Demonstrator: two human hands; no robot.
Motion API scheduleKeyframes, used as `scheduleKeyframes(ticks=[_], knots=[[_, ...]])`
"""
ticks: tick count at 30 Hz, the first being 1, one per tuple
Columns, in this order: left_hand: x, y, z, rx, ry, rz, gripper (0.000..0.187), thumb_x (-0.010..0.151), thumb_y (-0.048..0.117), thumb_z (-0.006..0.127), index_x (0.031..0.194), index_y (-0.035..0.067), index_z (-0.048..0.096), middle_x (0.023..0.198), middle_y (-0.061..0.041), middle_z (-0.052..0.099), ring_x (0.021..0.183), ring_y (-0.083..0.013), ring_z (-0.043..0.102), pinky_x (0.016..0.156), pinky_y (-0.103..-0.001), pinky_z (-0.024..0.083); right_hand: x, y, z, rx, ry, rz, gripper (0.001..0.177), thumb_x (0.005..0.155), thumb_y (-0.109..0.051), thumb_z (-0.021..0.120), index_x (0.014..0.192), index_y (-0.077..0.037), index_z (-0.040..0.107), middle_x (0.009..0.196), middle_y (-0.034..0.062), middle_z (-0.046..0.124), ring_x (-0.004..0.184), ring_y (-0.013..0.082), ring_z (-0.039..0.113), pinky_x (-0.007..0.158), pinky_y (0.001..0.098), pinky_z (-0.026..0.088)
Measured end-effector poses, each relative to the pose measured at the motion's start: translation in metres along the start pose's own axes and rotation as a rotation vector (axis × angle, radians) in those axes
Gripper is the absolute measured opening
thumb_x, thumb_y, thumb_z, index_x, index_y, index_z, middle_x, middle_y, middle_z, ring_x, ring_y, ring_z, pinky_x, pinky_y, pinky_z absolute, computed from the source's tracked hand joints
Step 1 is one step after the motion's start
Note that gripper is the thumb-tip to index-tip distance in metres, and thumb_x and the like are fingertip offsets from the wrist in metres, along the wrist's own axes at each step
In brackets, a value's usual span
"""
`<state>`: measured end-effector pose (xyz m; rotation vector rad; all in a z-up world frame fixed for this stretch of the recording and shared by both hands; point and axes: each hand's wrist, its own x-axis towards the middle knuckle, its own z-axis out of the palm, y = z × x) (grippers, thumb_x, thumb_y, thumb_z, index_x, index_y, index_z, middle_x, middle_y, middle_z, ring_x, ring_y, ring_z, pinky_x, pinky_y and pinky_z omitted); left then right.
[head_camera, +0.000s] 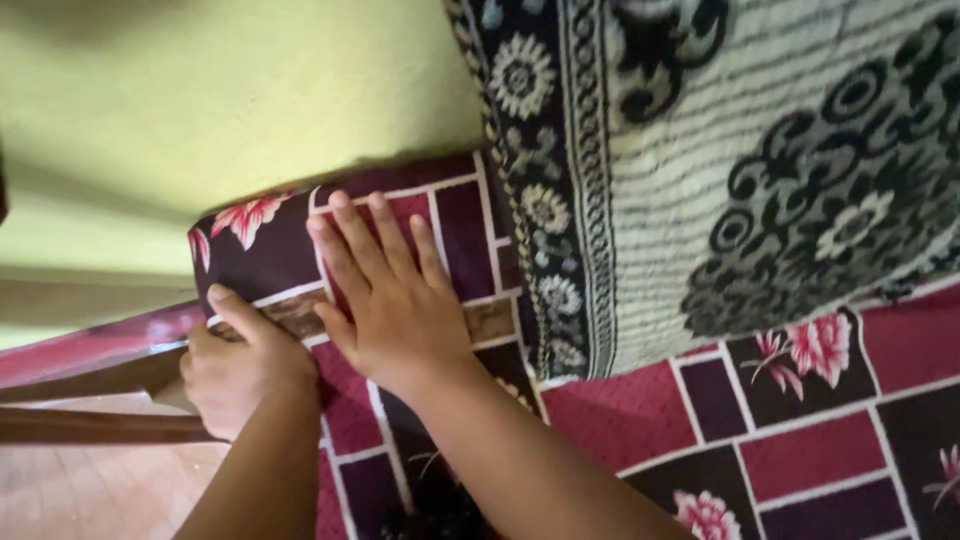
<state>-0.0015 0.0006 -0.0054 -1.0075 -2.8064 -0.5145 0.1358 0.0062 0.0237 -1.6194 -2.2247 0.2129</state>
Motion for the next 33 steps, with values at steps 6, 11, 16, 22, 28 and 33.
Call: scheduleKeyframes(ticks=[6, 11, 16, 22, 28, 33], knots=[[-0.002, 0.004, -0.004, -0.011, -0.021, -0.022, 0.070, 0.108, 0.063, 0.040, 0.111, 0.002, 0.072, 0.101, -0.025, 0.069, 0.090, -0.0445, 0.067, 0.068, -0.057, 0.051, 0.000, -0.004, 0.006, -0.031, 0.003, 0.079, 0.081, 0.096, -0.050, 0.053, 0.162, -0.015, 0.022, 0.171, 0.0072, 0.018, 0.158, 0.0300, 0.015, 0.128, 0.0522, 0.010], [-0.006, 0.004, -0.004, -0.069, 0.003, -0.037, 0.069, 0.106, 0.066, 0.041, 0.107, 0.003, 0.069, 0.103, -0.020, 0.069, 0.096, -0.0411, 0.066, 0.070, -0.057, 0.051, -0.029, -0.031, 0.015, -0.089, 0.078, 0.291, 0.079, 0.101, -0.049, 0.049, 0.163, -0.009, 0.024, 0.172, 0.0118, 0.021, 0.160, 0.0330, 0.016, 0.130, 0.0532, 0.010], [-0.004, -0.004, -0.007, -0.226, -0.083, 0.022, 0.072, 0.103, 0.071, 0.048, 0.127, 0.004, 0.058, 0.119, -0.020, 0.062, 0.107, -0.0386, 0.062, 0.074, -0.057, 0.049, -0.065, -0.060, 0.018, -0.149, 0.091, 0.496, 0.082, 0.098, -0.052, 0.047, 0.162, -0.005, 0.023, 0.170, 0.0155, 0.020, 0.158, 0.0376, 0.014, 0.126, 0.0557, 0.008], [-0.017, -0.038, -0.013, -0.415, -0.149, 0.332, 0.097, 0.093, 0.069, 0.075, 0.148, -0.004, 0.044, 0.122, -0.029, 0.056, 0.113, -0.0460, 0.057, 0.091, -0.055, 0.049, -0.086, -0.074, 0.017, -0.204, 0.114, 0.650, 0.090, 0.092, -0.052, 0.052, 0.160, -0.003, 0.020, 0.169, 0.0146, 0.018, 0.156, 0.0379, 0.013, 0.122, 0.0586, 0.006], [0.009, -0.041, -0.029, -0.406, -0.606, 0.158, 0.103, 0.081, 0.068, 0.076, 0.145, -0.005, 0.041, 0.127, -0.034, 0.055, 0.111, -0.0491, 0.061, 0.094, -0.053, 0.049, -0.083, -0.075, 0.015, -0.228, 0.074, 0.670, 0.089, 0.092, -0.051, 0.053, 0.162, -0.008, 0.019, 0.170, 0.0125, 0.017, 0.156, 0.0378, 0.013, 0.122, 0.0611, 0.006], [0.017, -0.037, -0.031, -0.383, -0.577, 0.226, 0.087, 0.098, 0.072, 0.057, 0.130, -0.009, 0.053, 0.116, -0.031, 0.066, 0.106, -0.0491, 0.066, 0.089, -0.057, 0.051, -0.081, -0.072, 0.014, -0.230, 0.085, 0.668, 0.087, 0.093, -0.050, 0.053, 0.162, -0.010, 0.021, 0.170, 0.0129, 0.018, 0.156, 0.0390, 0.014, 0.121, 0.0634, 0.009]])
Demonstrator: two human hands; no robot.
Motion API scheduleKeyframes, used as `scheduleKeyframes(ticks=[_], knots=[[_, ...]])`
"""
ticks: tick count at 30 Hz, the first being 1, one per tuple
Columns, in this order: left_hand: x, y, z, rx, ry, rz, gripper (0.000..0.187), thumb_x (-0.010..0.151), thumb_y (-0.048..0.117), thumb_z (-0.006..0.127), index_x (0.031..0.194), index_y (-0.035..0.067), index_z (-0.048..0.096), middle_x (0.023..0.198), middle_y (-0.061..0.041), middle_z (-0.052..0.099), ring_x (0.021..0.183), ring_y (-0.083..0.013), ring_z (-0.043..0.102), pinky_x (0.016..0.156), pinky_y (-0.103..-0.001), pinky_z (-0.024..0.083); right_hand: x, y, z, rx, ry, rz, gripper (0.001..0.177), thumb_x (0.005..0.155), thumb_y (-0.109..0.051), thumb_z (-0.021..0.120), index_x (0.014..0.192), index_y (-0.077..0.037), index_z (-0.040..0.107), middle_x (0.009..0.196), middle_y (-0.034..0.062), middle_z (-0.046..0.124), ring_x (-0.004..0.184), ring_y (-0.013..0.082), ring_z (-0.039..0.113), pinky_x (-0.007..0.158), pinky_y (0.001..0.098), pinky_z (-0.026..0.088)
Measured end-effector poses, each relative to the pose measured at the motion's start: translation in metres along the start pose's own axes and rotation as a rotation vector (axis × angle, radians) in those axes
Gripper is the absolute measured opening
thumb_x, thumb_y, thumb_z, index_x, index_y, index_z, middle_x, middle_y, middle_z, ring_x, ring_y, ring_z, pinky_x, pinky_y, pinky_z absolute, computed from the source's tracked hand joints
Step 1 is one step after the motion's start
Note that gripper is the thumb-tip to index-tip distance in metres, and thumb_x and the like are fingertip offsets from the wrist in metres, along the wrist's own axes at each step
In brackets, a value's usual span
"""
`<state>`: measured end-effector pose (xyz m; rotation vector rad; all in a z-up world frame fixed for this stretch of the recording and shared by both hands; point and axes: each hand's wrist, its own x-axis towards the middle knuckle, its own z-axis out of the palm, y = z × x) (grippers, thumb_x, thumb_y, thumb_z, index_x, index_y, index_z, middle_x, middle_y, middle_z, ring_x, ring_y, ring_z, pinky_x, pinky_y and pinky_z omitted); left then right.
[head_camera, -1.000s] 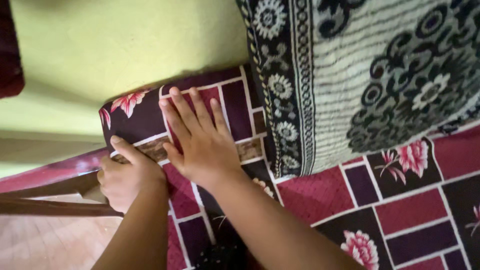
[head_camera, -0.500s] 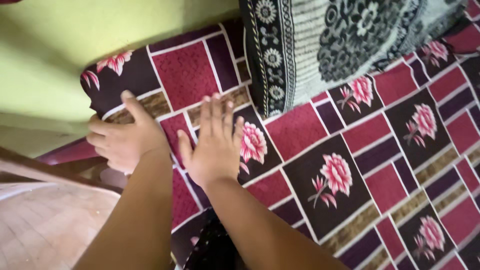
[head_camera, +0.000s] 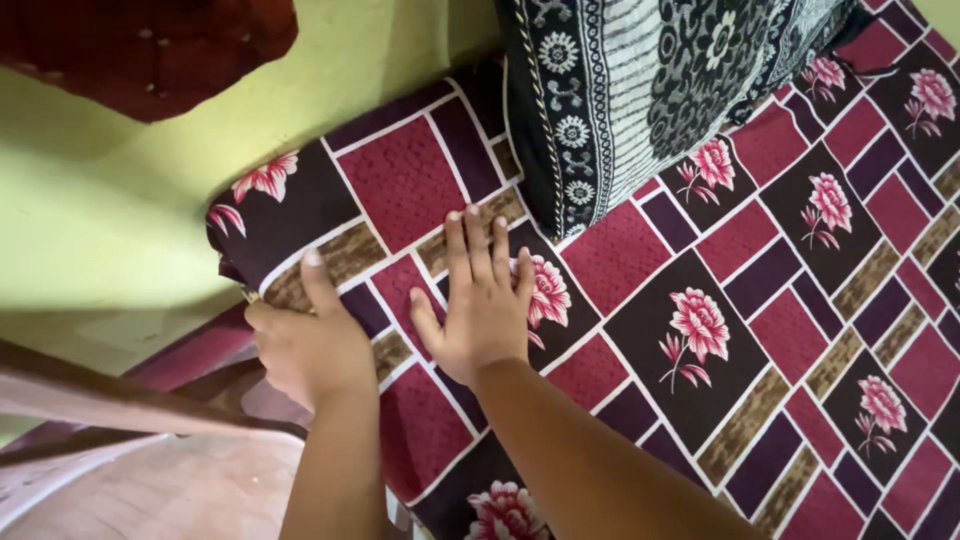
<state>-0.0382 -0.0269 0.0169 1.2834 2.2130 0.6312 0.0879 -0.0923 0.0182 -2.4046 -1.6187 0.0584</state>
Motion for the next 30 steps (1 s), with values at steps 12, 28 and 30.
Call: scheduleKeyframes(ticks=[12, 28, 30], knots=[[0.000, -0.008, -0.004, -0.229, 0.028, -0.003, 0.064, 0.107, 0.053, 0.033, 0.122, 0.002, 0.070, 0.113, -0.025, 0.073, 0.100, -0.0471, 0.068, 0.085, -0.056, 0.050, -0.003, -0.001, 0.005, -0.010, 0.065, -0.019, 0.086, 0.093, -0.050, 0.055, 0.163, -0.010, 0.023, 0.171, 0.0128, 0.021, 0.157, 0.0387, 0.018, 0.121, 0.0633, 0.012], [-0.064, -0.009, 0.011, 0.163, 0.071, -0.007, 0.101, 0.091, 0.069, 0.064, 0.158, 0.005, 0.024, 0.128, -0.020, 0.052, 0.119, -0.0394, 0.050, 0.090, -0.058, 0.039, -0.008, 0.000, 0.009, 0.036, 0.114, 0.012, 0.085, 0.094, -0.053, 0.054, 0.162, -0.011, 0.027, 0.170, 0.0125, 0.025, 0.157, 0.0373, 0.019, 0.124, 0.0614, 0.013], [-0.062, -0.012, 0.014, 0.153, 0.111, 0.019, 0.098, 0.092, 0.069, 0.062, 0.157, 0.004, 0.026, 0.127, -0.020, 0.053, 0.118, -0.0389, 0.051, 0.090, -0.058, 0.039, -0.012, -0.002, 0.009, 0.049, 0.118, 0.026, 0.083, 0.096, -0.054, 0.053, 0.162, -0.009, 0.028, 0.170, 0.0126, 0.026, 0.158, 0.0365, 0.020, 0.125, 0.0598, 0.013]])
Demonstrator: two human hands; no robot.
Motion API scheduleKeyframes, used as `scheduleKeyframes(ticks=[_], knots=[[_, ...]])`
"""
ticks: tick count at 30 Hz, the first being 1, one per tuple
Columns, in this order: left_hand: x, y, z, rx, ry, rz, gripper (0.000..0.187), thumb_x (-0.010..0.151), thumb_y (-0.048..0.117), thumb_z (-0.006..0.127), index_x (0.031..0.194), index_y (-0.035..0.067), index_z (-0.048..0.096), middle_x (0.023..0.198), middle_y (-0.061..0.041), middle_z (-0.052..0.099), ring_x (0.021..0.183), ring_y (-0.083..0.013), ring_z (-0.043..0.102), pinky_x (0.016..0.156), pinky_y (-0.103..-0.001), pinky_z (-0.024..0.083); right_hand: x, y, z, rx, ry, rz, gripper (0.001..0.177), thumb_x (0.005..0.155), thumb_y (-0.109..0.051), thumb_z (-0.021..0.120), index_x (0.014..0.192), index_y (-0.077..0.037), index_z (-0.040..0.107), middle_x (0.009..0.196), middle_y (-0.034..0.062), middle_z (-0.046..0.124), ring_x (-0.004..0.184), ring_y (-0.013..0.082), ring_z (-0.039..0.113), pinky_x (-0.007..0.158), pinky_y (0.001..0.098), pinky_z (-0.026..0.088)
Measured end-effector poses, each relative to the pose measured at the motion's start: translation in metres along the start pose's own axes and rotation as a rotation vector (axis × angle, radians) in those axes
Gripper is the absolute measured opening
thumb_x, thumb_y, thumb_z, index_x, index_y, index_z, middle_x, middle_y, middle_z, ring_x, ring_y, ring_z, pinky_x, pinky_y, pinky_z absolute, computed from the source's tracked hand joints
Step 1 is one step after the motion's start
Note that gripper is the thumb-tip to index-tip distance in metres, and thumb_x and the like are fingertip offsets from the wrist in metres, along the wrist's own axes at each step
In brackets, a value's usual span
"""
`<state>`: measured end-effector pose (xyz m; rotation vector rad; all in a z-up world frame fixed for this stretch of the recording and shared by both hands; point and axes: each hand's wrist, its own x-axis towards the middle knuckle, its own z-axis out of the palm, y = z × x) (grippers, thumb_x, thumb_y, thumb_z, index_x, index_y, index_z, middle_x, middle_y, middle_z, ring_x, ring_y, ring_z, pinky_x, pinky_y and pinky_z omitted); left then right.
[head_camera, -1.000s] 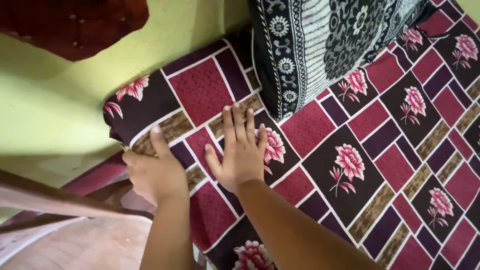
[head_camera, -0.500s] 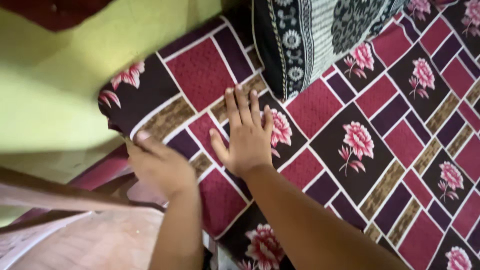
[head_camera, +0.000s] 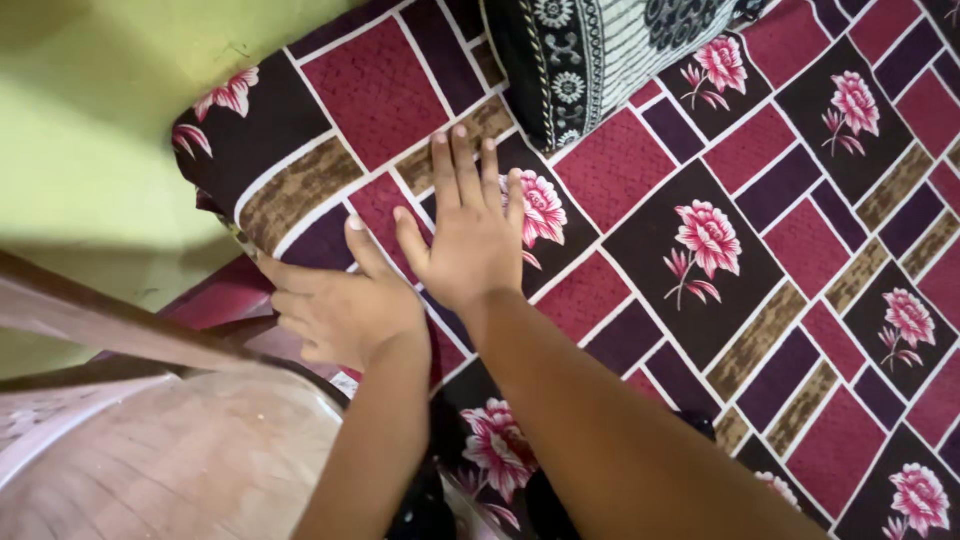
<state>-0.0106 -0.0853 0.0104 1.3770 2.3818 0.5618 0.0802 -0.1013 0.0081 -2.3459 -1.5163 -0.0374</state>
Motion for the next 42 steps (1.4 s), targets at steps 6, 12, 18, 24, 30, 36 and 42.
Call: scheduleKeyframes(ticks=[6, 12, 18, 24, 30, 36, 42], knots=[[0.001, -0.003, 0.013, 0.017, 0.058, 0.009, 0.094, 0.096, 0.073, 0.058, 0.156, 0.006, 0.030, 0.127, -0.018, 0.055, 0.119, -0.0374, 0.052, 0.091, -0.058, 0.041, -0.037, 0.004, -0.008, 0.040, -0.076, -0.044, 0.079, 0.100, -0.052, 0.050, 0.160, -0.006, 0.029, 0.168, 0.0158, 0.026, 0.156, 0.0379, 0.020, 0.125, 0.0559, 0.013], [0.007, -0.005, 0.014, 0.004, 0.112, 0.054, 0.097, 0.094, 0.073, 0.064, 0.155, 0.006, 0.029, 0.127, -0.017, 0.054, 0.117, -0.0372, 0.052, 0.089, -0.059, 0.042, -0.090, 0.011, -0.025, 0.042, -0.124, -0.131, 0.075, 0.101, -0.045, 0.050, 0.161, -0.005, 0.028, 0.169, 0.0152, 0.027, 0.156, 0.0368, 0.022, 0.126, 0.0534, 0.014], [-0.003, -0.002, -0.003, -0.084, 0.033, 0.108, 0.106, 0.085, 0.067, 0.070, 0.157, 0.007, 0.019, 0.146, -0.018, 0.043, 0.130, -0.0374, 0.043, 0.094, -0.061, 0.038, -0.173, 0.020, -0.060, 0.101, -0.121, -0.012, 0.087, 0.096, -0.052, 0.058, 0.160, -0.002, 0.028, 0.168, 0.0174, 0.027, 0.156, 0.0378, 0.021, 0.125, 0.0547, 0.011], [-0.010, -0.051, 0.012, 0.155, 0.017, 0.906, 0.084, 0.108, 0.048, 0.064, 0.168, 0.009, 0.020, 0.172, -0.017, 0.019, 0.159, -0.0394, 0.014, 0.128, -0.065, 0.016, -0.199, 0.017, -0.080, 0.157, -0.234, 0.188, 0.129, 0.069, -0.069, 0.076, 0.158, 0.002, 0.015, 0.168, 0.0208, 0.014, 0.156, 0.0386, 0.009, 0.122, 0.0567, 0.005], [-0.064, -0.087, 0.000, 0.004, -0.178, 0.704, 0.087, 0.101, 0.050, 0.061, 0.168, 0.011, 0.020, 0.172, -0.024, 0.002, 0.158, -0.0496, 0.004, 0.122, -0.064, 0.015, -0.189, 0.012, -0.096, 0.103, -0.418, 0.224, 0.146, 0.056, -0.068, 0.085, 0.160, -0.003, 0.006, 0.169, 0.0167, 0.004, 0.157, 0.0357, 0.000, 0.122, 0.0595, 0.001], [-0.081, -0.085, -0.015, -0.098, -0.103, 0.666, 0.088, 0.099, 0.048, 0.068, 0.167, 0.013, 0.024, 0.169, -0.030, 0.003, 0.154, -0.0535, 0.009, 0.124, -0.063, 0.018, -0.198, 0.005, -0.079, -0.048, -0.361, 0.172, 0.123, 0.071, -0.052, 0.080, 0.160, -0.004, 0.011, 0.168, 0.0197, 0.007, 0.155, 0.0410, 0.004, 0.118, 0.0680, 0.002], [-0.075, -0.089, -0.005, -0.156, -0.056, 0.711, 0.084, 0.099, 0.045, 0.071, 0.166, 0.013, 0.031, 0.170, -0.030, 0.008, 0.154, -0.0549, 0.013, 0.126, -0.061, 0.021, -0.208, 0.007, -0.056, -0.167, -0.110, 0.065, 0.089, 0.088, -0.040, 0.063, 0.158, -0.004, 0.022, 0.165, 0.0220, 0.018, 0.152, 0.0434, 0.017, 0.116, 0.0696, 0.010]])
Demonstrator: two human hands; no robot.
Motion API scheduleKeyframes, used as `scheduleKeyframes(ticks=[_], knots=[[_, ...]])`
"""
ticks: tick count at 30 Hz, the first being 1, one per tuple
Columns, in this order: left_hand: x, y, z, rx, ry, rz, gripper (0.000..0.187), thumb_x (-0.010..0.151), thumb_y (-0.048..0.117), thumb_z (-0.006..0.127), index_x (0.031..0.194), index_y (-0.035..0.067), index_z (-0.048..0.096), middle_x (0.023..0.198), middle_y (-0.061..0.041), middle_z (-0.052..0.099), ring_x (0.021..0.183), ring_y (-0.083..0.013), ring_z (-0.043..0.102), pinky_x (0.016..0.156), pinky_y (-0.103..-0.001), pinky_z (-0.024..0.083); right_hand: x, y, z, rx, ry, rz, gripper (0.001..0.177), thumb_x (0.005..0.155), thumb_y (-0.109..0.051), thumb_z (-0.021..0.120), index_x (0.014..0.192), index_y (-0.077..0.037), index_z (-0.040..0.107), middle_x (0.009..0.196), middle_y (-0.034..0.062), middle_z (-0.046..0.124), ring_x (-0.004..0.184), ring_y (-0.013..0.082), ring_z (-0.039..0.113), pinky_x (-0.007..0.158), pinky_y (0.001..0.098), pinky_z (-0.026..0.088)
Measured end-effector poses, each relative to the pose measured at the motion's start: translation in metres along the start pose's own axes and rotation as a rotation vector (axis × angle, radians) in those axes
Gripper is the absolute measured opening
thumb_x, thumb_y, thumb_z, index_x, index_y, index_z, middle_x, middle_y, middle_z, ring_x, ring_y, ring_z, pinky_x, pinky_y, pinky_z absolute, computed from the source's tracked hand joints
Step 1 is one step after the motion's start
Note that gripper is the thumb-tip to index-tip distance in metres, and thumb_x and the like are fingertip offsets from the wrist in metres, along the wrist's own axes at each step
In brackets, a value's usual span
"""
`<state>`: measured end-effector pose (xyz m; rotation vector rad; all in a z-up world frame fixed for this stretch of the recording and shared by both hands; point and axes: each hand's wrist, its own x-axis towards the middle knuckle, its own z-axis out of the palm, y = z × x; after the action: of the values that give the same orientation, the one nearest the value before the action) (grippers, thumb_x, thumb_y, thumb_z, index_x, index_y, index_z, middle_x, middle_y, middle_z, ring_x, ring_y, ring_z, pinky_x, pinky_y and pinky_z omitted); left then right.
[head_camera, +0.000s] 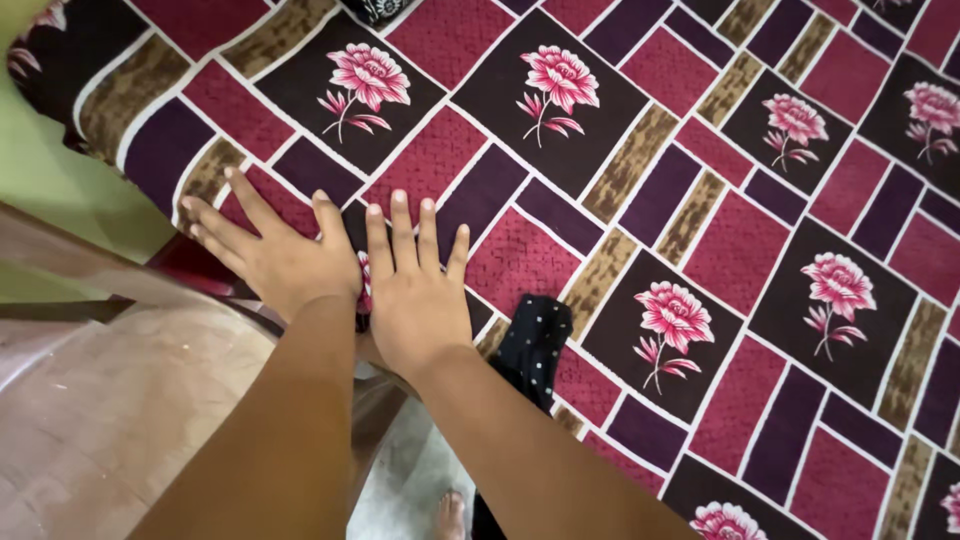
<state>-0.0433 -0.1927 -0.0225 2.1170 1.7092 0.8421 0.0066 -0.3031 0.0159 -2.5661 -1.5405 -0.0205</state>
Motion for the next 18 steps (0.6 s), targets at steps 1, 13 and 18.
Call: scheduleKeyframes(ticks=[1, 13, 18], knots=[[0.002, -0.001, 0.003, -0.002, 0.017, 0.012, 0.084, 0.099, 0.045, 0.072, 0.166, 0.012, 0.032, 0.170, -0.030, 0.009, 0.154, -0.0552, 0.014, 0.127, -0.061, 0.022, -0.001, 0.001, -0.001, 0.082, -0.037, 0.003, 0.094, 0.082, -0.043, 0.063, 0.157, -0.003, 0.022, 0.165, 0.0231, 0.018, 0.152, 0.0437, 0.016, 0.116, 0.0691, 0.010], [0.004, 0.000, 0.004, -0.027, 0.007, -0.012, 0.086, 0.094, 0.045, 0.075, 0.164, 0.014, 0.036, 0.168, -0.028, 0.013, 0.151, -0.0568, 0.017, 0.121, -0.063, 0.028, -0.005, -0.002, 0.009, 0.078, 0.126, -0.026, 0.062, 0.100, -0.021, 0.046, 0.157, -0.003, 0.032, 0.164, 0.0217, 0.029, 0.154, 0.0383, 0.027, 0.121, 0.0622, 0.020], [0.004, -0.003, 0.003, -0.039, 0.006, 0.021, 0.086, 0.096, 0.045, 0.076, 0.165, 0.014, 0.035, 0.169, -0.029, 0.010, 0.152, -0.0565, 0.015, 0.121, -0.064, 0.028, -0.019, -0.008, 0.004, -0.024, 0.111, 0.051, 0.067, 0.094, -0.019, 0.053, 0.157, -0.005, 0.034, 0.166, 0.0176, 0.031, 0.151, 0.0398, 0.030, 0.119, 0.0647, 0.024]])
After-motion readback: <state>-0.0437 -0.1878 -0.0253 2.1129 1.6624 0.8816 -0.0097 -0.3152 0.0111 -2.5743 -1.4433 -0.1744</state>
